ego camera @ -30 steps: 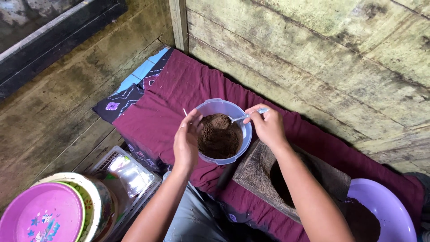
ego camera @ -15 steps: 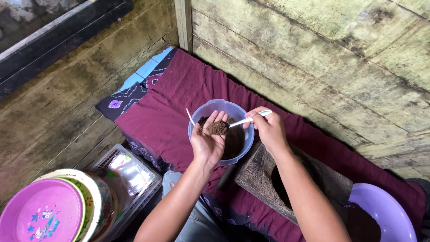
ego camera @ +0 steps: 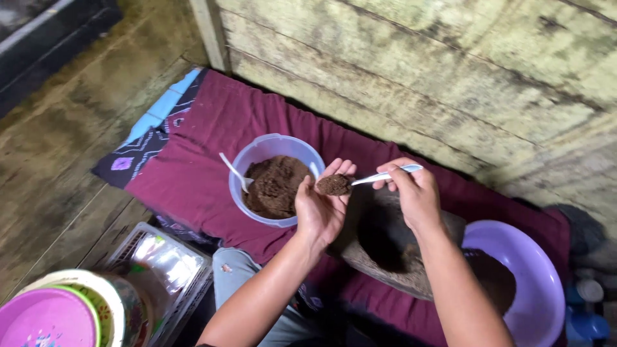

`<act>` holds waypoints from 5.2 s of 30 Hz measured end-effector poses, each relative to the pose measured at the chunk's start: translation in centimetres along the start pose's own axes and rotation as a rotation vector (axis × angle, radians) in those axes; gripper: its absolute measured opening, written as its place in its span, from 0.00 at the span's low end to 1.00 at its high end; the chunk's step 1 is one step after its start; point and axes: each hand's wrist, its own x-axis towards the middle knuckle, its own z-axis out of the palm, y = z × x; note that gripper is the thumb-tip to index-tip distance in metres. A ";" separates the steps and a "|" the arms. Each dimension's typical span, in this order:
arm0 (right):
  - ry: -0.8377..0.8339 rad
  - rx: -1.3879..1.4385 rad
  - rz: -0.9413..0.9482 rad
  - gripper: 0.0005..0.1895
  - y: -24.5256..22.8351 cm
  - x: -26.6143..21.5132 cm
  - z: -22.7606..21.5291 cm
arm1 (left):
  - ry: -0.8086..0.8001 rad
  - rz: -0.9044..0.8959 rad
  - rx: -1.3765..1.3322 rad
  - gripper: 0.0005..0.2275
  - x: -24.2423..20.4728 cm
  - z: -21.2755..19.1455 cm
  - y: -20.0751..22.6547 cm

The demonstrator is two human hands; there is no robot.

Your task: Transferring brown powder from a plastic bucket into a central hole of a stone block using a white plastic spoon.

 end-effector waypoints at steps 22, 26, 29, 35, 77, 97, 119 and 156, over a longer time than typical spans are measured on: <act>-0.119 -0.601 -0.622 0.11 5.7 -9.3 -13.2 | -0.565 0.177 1.947 0.15 -0.9 -0.7 -3.6; -0.221 -0.778 -0.680 0.09 6.6 -8.7 -13.9 | -0.660 0.162 1.995 0.14 -1.1 -0.6 -3.4; -0.215 -0.749 -0.676 0.10 6.6 -8.0 -13.9 | -0.702 0.143 1.956 0.14 -1.7 0.4 -3.2; -0.253 -0.759 -0.655 0.10 7.2 -7.9 -13.9 | -0.839 0.165 1.769 0.12 -2.6 1.8 -3.4; -0.223 -0.310 -0.353 0.10 8.9 -0.2 -10.5 | -0.403 0.749 1.694 0.20 -4.8 -4.2 0.3; 0.194 -0.374 -0.170 0.09 9.6 -9.1 -17.9 | -0.575 0.552 2.917 0.29 -2.6 -3.6 -5.9; 0.374 -0.147 -0.178 0.09 9.5 -7.6 -14.1 | -0.668 0.524 2.103 0.12 -4.6 1.0 -1.3; -0.363 -0.613 -0.323 0.05 6.7 1.9 10.8 | -0.022 0.754 1.171 0.11 -0.3 -5.4 15.9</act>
